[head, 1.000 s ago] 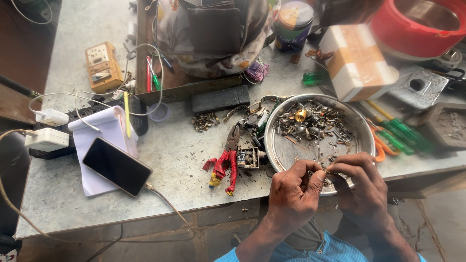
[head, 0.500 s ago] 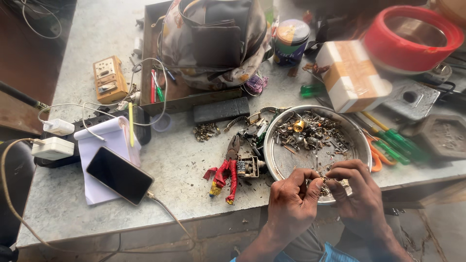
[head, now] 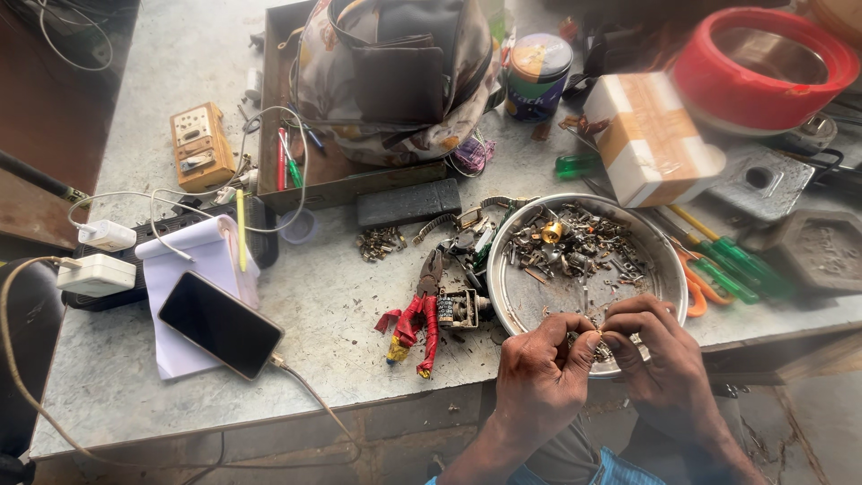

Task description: The person sorts small metal parts from a metal tray, picking up individual pieces and placing them into a pile on the workbench. The person also uses pliers to handle some of the parts.

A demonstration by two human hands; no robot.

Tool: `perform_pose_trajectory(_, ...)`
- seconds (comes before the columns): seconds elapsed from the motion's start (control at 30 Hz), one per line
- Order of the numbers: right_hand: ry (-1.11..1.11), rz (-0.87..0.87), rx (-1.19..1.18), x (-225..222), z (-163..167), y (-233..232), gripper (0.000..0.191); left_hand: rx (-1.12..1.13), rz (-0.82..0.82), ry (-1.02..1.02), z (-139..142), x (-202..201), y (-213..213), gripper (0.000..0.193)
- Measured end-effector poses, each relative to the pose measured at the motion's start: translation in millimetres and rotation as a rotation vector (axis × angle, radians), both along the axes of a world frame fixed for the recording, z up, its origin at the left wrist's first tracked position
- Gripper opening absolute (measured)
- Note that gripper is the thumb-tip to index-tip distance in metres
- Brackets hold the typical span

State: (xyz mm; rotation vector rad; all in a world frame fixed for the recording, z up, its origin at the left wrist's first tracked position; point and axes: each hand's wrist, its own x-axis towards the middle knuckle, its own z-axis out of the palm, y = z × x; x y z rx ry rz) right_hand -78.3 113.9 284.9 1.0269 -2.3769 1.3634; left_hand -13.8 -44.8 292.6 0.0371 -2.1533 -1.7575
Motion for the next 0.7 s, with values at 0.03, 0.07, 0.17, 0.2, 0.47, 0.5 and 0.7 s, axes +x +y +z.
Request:
perform_pose_trajectory(0.03, 0.004, 0.012, 0.003, -2, 0, 1, 0.015, 0.001, -0.002, 0.009, 0, 0, 0, 0.014)
perform_pose_trajectory(0.07, 0.008, 0.025, 0.005, -3, -1, 2, 0.015, 0.002, -0.003, 0.018, -1, 0, 0, 0.014)
perform_pose_trajectory(0.17, -0.003, 0.044, 0.005, -5, -2, 5, 0.018, -0.014, 0.0, 0.028, -1, 0, 0, 0.013)
perform_pose_trajectory(0.2, 0.001, 0.043, 0.004, -5, -3, 6, 0.018, -0.022, 0.001, 0.027, -1, 0, 0, 0.013)
perform_pose_trajectory(0.47, 0.426, 0.069, 0.097, -16, -8, 7, 0.023, -0.024, -0.05, 0.006, 0, 2, -2, 0.014)
perform_pose_trajectory(0.5, 0.465, 0.091, 0.112, -19, -7, 9, 0.023, -0.018, -0.064, -0.009, 0, 2, -3, 0.014)
perform_pose_trajectory(0.7, 0.291, 0.104, 0.141, -18, -2, 11, 0.025, -0.038, -0.1, -0.084, 0, 0, -4, 0.017)
